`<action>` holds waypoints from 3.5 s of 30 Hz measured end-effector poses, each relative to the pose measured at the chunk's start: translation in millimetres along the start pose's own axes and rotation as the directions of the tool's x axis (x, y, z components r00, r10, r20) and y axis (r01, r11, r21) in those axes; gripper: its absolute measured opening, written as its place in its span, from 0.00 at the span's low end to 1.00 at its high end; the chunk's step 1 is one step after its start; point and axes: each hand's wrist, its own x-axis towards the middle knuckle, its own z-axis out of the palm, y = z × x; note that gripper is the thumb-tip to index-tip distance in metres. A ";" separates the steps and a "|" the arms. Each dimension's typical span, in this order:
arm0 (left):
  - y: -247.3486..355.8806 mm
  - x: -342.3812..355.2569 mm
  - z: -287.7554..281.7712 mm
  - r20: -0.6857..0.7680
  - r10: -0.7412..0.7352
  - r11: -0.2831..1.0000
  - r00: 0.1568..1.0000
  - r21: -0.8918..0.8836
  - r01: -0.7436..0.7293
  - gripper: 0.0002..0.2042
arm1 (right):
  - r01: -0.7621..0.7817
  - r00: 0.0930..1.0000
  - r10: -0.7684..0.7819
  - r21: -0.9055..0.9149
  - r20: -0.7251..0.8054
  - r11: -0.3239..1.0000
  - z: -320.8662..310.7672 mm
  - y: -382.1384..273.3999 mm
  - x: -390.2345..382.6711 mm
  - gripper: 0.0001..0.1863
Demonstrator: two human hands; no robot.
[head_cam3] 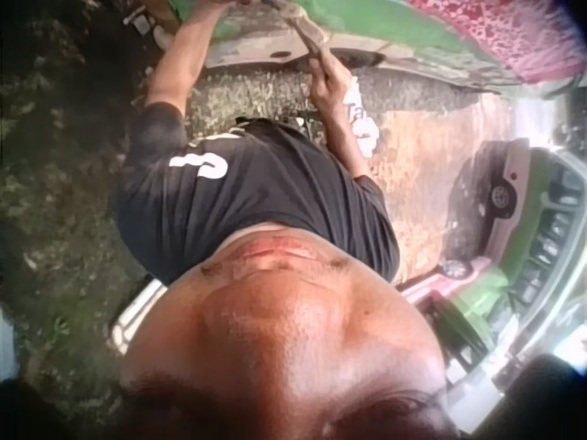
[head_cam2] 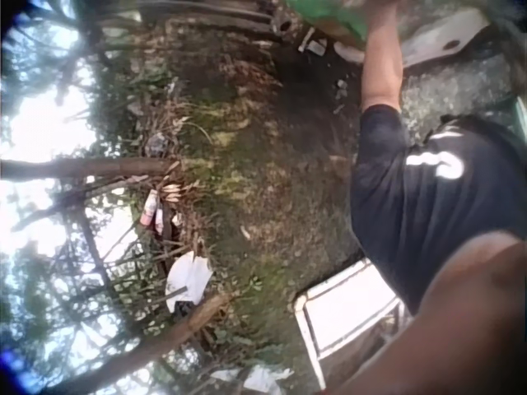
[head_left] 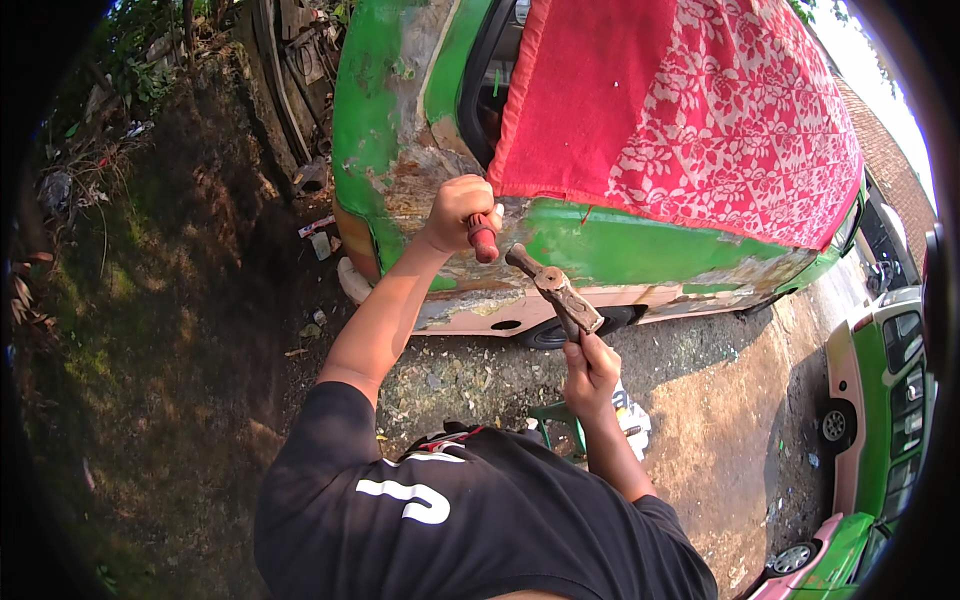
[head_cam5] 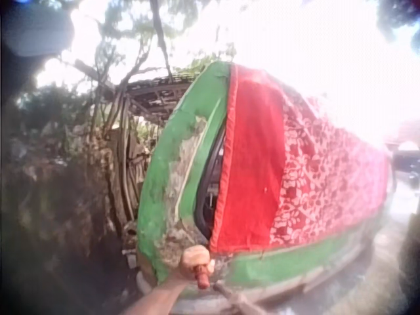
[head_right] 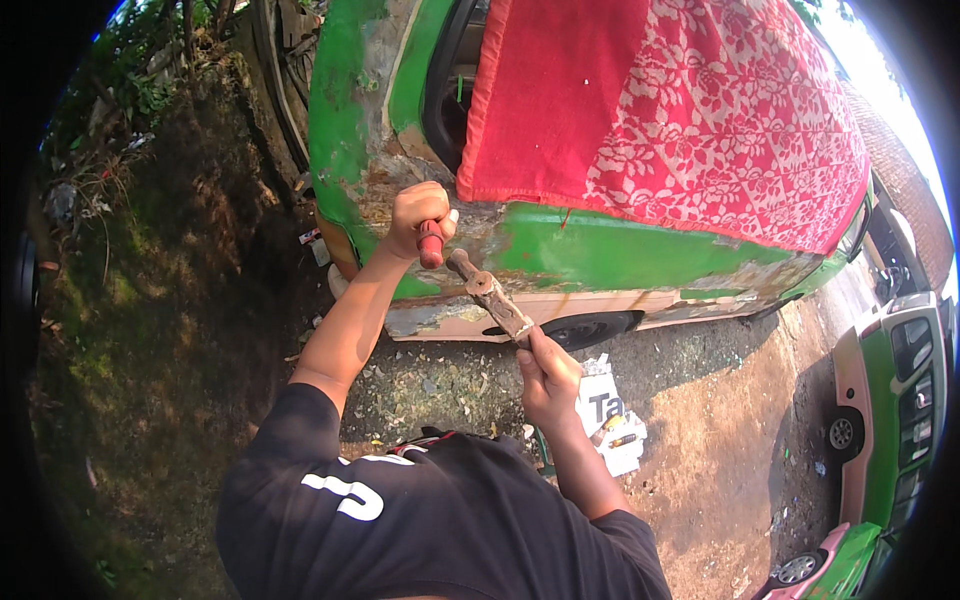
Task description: The person uses a hammer and a metal punch to repeatedly strike a small area on the lower side panel of a green vehicle. The person holds the punch against the panel and taps it with the hammer throughout the clip.
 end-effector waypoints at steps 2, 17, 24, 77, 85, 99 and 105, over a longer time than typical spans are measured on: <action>-1.3 0.0 -1.9 0.008 0.001 1.000 1.000 0.001 -0.001 0.12 | -0.006 1.000 0.006 -0.010 -0.010 1.000 0.7 -0.2 -1.4 0.17; -9.3 7.5 -7.5 0.051 -0.059 0.998 0.997 -0.031 0.060 0.15 | -0.056 0.997 0.058 0.051 -0.058 0.997 14.0 -11.4 7.1 0.14; -14.7 9.5 -9.8 0.000 -0.118 0.987 0.993 -0.111 0.117 0.20 | 0.293 0.942 -0.316 -0.188 -0.111 0.938 25.9 -5.3 19.2 0.16; -12.8 7.5 -16.1 0.275 0.024 0.999 0.961 -0.028 -0.017 0.11 | -0.152 0.984 0.154 0.030 -0.086 0.988 18.7 -1.1 -0.6 0.20; -19.7 9.9 -21.6 0.395 0.038 0.998 0.918 -0.066 -0.013 0.11 | -0.166 0.984 0.169 0.055 -0.055 0.985 17.3 3.9 -3.1 0.20; -21.9 9.5 -26.8 0.447 0.033 0.996 0.894 -0.085 0.006 0.11 | -0.148 0.986 0.152 0.059 -0.067 0.987 23.4 1.9 -0.5 0.21; -23.9 10.9 -26.9 0.453 0.042 0.992 0.890 -0.123 0.016 0.11 | -0.104 0.991 0.109 0.058 -0.082 0.993 24.5 5.1 -2.3 0.19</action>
